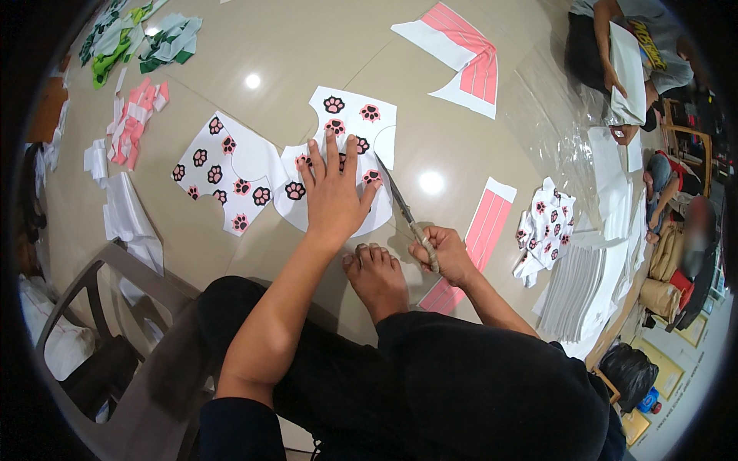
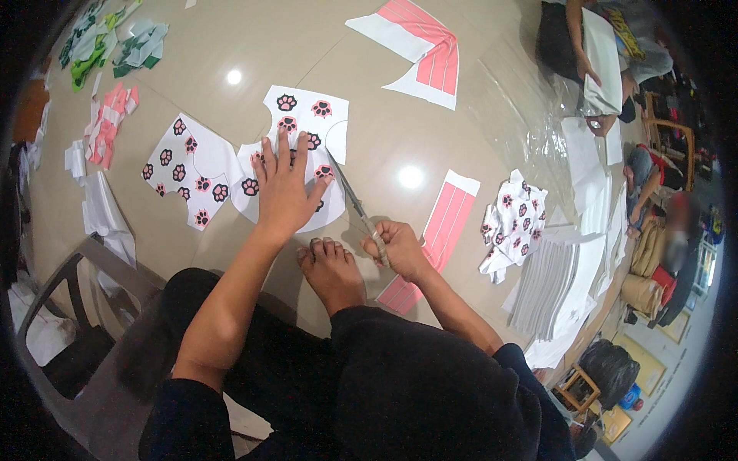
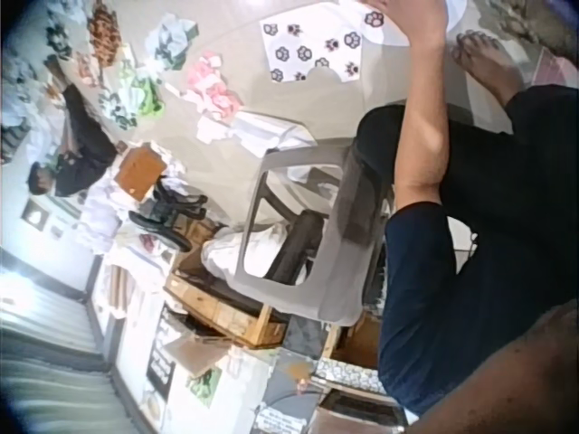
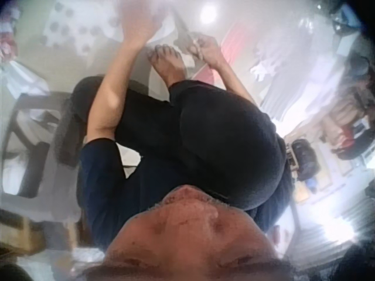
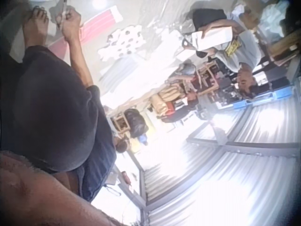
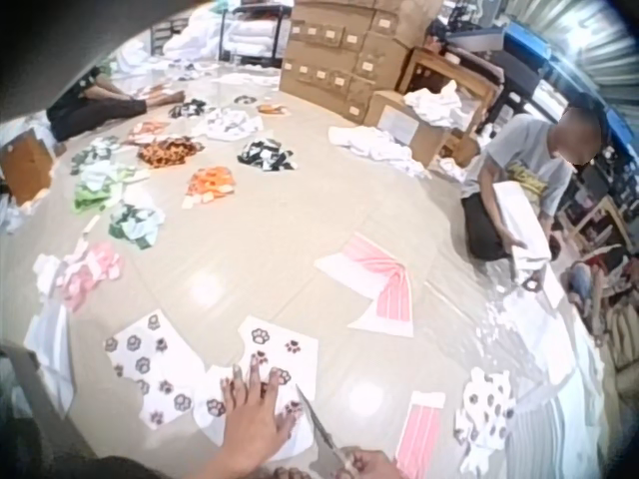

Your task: The person uses shears to cut a piece of white fabric with a pink paw print pattern. They carefully follow a pre-drawn outline to separate a garment piece from the larger fabric sheet.

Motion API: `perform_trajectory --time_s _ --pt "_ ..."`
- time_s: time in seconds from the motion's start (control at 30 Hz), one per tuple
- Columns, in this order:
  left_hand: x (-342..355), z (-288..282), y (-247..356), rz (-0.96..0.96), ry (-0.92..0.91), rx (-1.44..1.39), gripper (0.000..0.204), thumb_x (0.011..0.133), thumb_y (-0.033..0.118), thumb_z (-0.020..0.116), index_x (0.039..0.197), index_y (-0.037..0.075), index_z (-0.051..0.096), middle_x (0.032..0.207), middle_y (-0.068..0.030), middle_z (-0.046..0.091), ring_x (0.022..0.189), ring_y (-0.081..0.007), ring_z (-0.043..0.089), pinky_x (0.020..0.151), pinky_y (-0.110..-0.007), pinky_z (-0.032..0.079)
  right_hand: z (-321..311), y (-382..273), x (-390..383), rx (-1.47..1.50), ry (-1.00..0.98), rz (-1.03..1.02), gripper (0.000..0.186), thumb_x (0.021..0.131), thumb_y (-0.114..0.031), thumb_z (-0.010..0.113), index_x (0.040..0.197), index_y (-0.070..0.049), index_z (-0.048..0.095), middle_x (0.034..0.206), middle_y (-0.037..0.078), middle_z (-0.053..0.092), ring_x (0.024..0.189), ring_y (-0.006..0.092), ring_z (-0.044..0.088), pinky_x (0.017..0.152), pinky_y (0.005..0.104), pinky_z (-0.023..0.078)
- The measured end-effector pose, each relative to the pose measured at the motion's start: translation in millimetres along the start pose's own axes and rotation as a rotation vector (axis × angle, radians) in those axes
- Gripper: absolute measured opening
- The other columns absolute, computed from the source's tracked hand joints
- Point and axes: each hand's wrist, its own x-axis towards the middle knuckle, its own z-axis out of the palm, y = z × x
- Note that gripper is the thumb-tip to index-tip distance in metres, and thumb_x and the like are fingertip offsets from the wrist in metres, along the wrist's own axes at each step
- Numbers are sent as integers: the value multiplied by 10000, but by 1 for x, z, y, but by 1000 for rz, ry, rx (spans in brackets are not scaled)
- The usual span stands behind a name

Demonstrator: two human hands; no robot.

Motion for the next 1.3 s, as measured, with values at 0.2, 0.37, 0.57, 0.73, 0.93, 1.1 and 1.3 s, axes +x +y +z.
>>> perform_trajectory --time_s 0.2,0.37,0.57,0.73,0.93,1.1,1.3 --pt "4 1 -7 3 15 43 771 1061 342 682 1749 156 388 1838 -257 193 1661 -593 155 1323 -730 142 8 3 -4 20 25 1 244 975 -108 844 876 -63 626 698 -1 639 545 67 560 496 249 409" --pt "4 -2 -8 -11 -15 35 777 1058 341 685 1752 166 383 1840 -249 192 1665 -587 151 1323 -733 145 12 11 -2 58 14 6 215 985 -111 834 897 -48 648 703 1 645 547 66 564 499 247 414" --pt "2 -4 -5 -30 -24 34 787 1058 352 685 1755 162 373 1840 -249 193 1667 -582 148 1316 -740 157 17 14 -3 55 33 8 211 992 -123 835 911 -37 660 716 18 663 550 70 573 499 245 418" --pt "1 -4 -3 -35 -12 41 793 1055 358 685 1753 152 371 1839 -255 189 1663 -592 147 1309 -752 156 19 15 -3 60 43 21 207 990 -122 837 921 -27 666 720 27 667 552 73 578 501 247 420" --pt "0 -3 -3 -26 8 65 789 1066 379 674 1754 145 364 1830 -266 198 1646 -612 170 1287 -777 177 22 7 -4 46 43 24 188 988 -101 835 927 -23 674 730 20 659 562 76 579 510 249 429" --pt "-1 0 0 -34 -1 97 789 1083 423 648 1761 152 347 1831 -266 196 1642 -618 175 1253 -819 195 24 9 1 76 53 7 194 989 -110 827 921 -18 670 747 25 669 580 81 585 531 252 435" --pt "-3 -2 4 -66 -30 138 788 1089 447 630 1764 162 341 1833 -267 195 1639 -627 173 1231 -844 201 28 7 1 112 31 5 169 994 -102 814 964 -2 681 753 31 677 591 84 598 534 253 440"
